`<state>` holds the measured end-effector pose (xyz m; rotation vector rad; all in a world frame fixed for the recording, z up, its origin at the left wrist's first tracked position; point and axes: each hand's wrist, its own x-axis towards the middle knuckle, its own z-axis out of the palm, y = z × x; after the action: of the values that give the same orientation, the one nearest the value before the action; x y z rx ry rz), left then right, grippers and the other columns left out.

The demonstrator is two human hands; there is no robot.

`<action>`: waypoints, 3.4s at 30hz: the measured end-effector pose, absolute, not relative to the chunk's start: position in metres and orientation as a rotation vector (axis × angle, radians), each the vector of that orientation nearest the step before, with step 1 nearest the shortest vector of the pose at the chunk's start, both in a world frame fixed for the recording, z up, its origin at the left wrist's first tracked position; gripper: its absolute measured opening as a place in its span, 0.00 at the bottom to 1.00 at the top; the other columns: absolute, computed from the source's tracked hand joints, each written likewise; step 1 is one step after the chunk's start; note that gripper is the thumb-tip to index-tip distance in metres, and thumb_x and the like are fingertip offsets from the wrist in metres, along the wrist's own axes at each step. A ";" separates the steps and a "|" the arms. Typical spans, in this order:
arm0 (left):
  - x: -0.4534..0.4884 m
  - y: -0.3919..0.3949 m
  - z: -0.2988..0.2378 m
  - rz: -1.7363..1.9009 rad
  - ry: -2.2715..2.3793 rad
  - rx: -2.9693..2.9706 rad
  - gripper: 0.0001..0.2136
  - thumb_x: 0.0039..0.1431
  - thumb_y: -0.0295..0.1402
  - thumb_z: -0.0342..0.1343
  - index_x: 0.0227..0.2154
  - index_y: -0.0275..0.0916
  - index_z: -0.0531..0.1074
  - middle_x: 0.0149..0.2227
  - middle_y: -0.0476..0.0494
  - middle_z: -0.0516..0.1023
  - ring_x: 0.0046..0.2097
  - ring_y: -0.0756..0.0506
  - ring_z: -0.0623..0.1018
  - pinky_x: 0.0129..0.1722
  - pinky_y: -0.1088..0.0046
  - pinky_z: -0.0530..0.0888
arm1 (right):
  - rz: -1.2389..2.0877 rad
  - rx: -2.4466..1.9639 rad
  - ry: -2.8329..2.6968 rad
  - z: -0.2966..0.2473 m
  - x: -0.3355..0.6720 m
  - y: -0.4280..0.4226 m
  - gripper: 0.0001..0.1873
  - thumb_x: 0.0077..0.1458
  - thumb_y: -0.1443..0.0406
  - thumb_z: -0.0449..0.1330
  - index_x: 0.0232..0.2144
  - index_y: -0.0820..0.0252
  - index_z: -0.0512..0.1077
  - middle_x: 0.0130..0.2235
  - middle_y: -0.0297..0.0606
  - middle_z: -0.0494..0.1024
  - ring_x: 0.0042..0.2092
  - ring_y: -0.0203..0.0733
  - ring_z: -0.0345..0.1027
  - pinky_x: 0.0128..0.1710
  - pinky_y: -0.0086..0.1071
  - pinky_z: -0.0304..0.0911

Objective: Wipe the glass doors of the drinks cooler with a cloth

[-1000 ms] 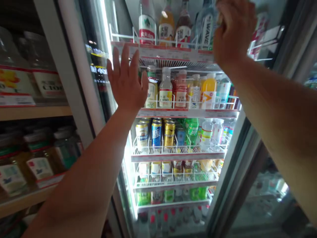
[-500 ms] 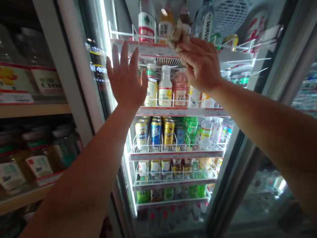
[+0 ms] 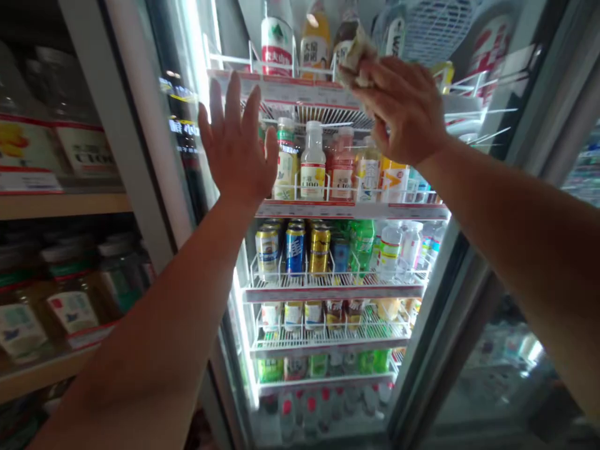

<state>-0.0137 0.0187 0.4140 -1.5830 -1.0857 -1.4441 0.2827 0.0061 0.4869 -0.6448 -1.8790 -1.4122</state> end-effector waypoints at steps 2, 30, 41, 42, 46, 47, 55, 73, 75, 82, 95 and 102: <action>-0.014 0.019 0.414 -1.483 -1.088 -1.604 0.29 0.66 0.42 0.46 0.69 0.48 0.55 0.73 0.60 0.46 0.74 0.45 0.42 0.74 0.56 0.40 | -1.384 -0.672 -1.821 0.484 0.282 0.004 0.24 0.62 0.66 0.52 0.60 0.49 0.67 0.68 0.30 0.64 0.68 0.45 0.56 0.66 0.50 0.55; -0.009 0.013 0.414 -1.631 -1.065 -1.763 0.34 0.61 0.53 0.41 0.69 0.52 0.52 0.72 0.71 0.43 0.71 0.54 0.24 0.73 0.64 0.27 | -1.102 -0.689 -1.626 0.403 0.301 0.006 0.28 0.68 0.60 0.43 0.68 0.46 0.56 0.68 0.34 0.63 0.71 0.57 0.48 0.68 0.63 0.47; -0.010 0.015 0.414 -1.584 -1.077 -1.687 0.31 0.63 0.50 0.39 0.68 0.48 0.55 0.73 0.65 0.42 0.74 0.51 0.35 0.74 0.60 0.32 | -1.198 -0.652 -1.765 0.369 0.287 0.001 0.31 0.70 0.64 0.46 0.70 0.37 0.49 0.67 0.30 0.65 0.69 0.51 0.56 0.65 0.54 0.58; -0.010 0.015 0.414 -1.595 -1.060 -1.700 0.31 0.63 0.50 0.40 0.68 0.49 0.54 0.72 0.66 0.42 0.73 0.51 0.33 0.74 0.60 0.32 | -1.171 -0.666 -1.710 0.373 0.287 0.003 0.30 0.70 0.64 0.45 0.70 0.37 0.50 0.67 0.30 0.66 0.69 0.52 0.56 0.65 0.55 0.57; -0.011 0.018 0.413 -1.594 -1.050 -1.717 0.34 0.60 0.54 0.42 0.69 0.55 0.50 0.71 0.72 0.44 0.70 0.56 0.23 0.73 0.63 0.28 | -1.166 -0.646 -1.717 0.350 0.273 0.002 0.32 0.69 0.65 0.47 0.70 0.33 0.47 0.64 0.28 0.70 0.69 0.51 0.57 0.65 0.55 0.57; -0.011 0.018 0.413 -1.583 -1.059 -1.717 0.34 0.60 0.54 0.43 0.69 0.55 0.50 0.71 0.72 0.44 0.70 0.56 0.22 0.73 0.63 0.28 | -1.187 -0.610 -1.795 0.336 0.267 0.000 0.34 0.69 0.66 0.47 0.71 0.34 0.44 0.64 0.28 0.71 0.69 0.49 0.57 0.64 0.53 0.58; -0.010 0.012 0.414 -1.552 -1.128 -1.678 0.31 0.64 0.46 0.41 0.69 0.49 0.54 0.73 0.66 0.41 0.74 0.50 0.36 0.74 0.61 0.33 | -1.180 -0.445 -2.187 0.303 0.248 -0.010 0.43 0.67 0.70 0.50 0.71 0.38 0.31 0.68 0.24 0.62 0.67 0.42 0.61 0.62 0.43 0.61; -0.010 0.015 0.415 -1.547 -1.146 -1.701 0.31 0.64 0.46 0.42 0.70 0.49 0.53 0.72 0.68 0.38 0.73 0.50 0.34 0.74 0.62 0.32 | -1.179 -0.388 -2.307 0.274 0.223 -0.013 0.38 0.67 0.71 0.52 0.72 0.48 0.42 0.67 0.29 0.65 0.66 0.38 0.60 0.64 0.39 0.60; -0.010 0.014 0.414 -1.551 -1.153 -1.689 0.31 0.64 0.46 0.42 0.69 0.50 0.53 0.72 0.69 0.38 0.73 0.51 0.34 0.74 0.63 0.32 | -1.159 -0.450 -2.244 0.275 0.221 -0.013 0.41 0.66 0.71 0.52 0.73 0.48 0.36 0.67 0.30 0.65 0.67 0.40 0.59 0.64 0.42 0.59; -0.010 0.015 0.414 -1.543 -1.123 -1.666 0.30 0.64 0.47 0.41 0.68 0.52 0.53 0.72 0.72 0.39 0.73 0.55 0.33 0.74 0.65 0.33 | -1.167 -0.383 -2.256 0.230 0.206 -0.006 0.29 0.67 0.69 0.52 0.67 0.46 0.60 0.64 0.27 0.69 0.66 0.38 0.60 0.62 0.40 0.62; -0.011 0.014 0.415 -1.566 -1.106 -1.674 0.31 0.63 0.46 0.43 0.69 0.47 0.55 0.72 0.67 0.42 0.74 0.50 0.38 0.73 0.59 0.34 | -1.179 -0.386 -2.159 0.245 0.176 -0.005 0.23 0.67 0.69 0.50 0.62 0.54 0.66 0.64 0.30 0.70 0.66 0.40 0.58 0.63 0.39 0.56; -0.010 0.012 0.413 -1.581 -1.061 -1.671 0.30 0.64 0.45 0.42 0.68 0.46 0.56 0.72 0.63 0.44 0.74 0.48 0.40 0.73 0.57 0.36 | -1.242 -0.283 -2.276 0.244 0.169 -0.003 0.22 0.66 0.69 0.54 0.61 0.57 0.68 0.65 0.33 0.69 0.63 0.41 0.59 0.62 0.39 0.57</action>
<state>-0.0099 0.0120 0.4130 -1.6707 -1.0611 -1.5806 0.1692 -0.0031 0.2440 -0.2831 -2.2759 -1.2416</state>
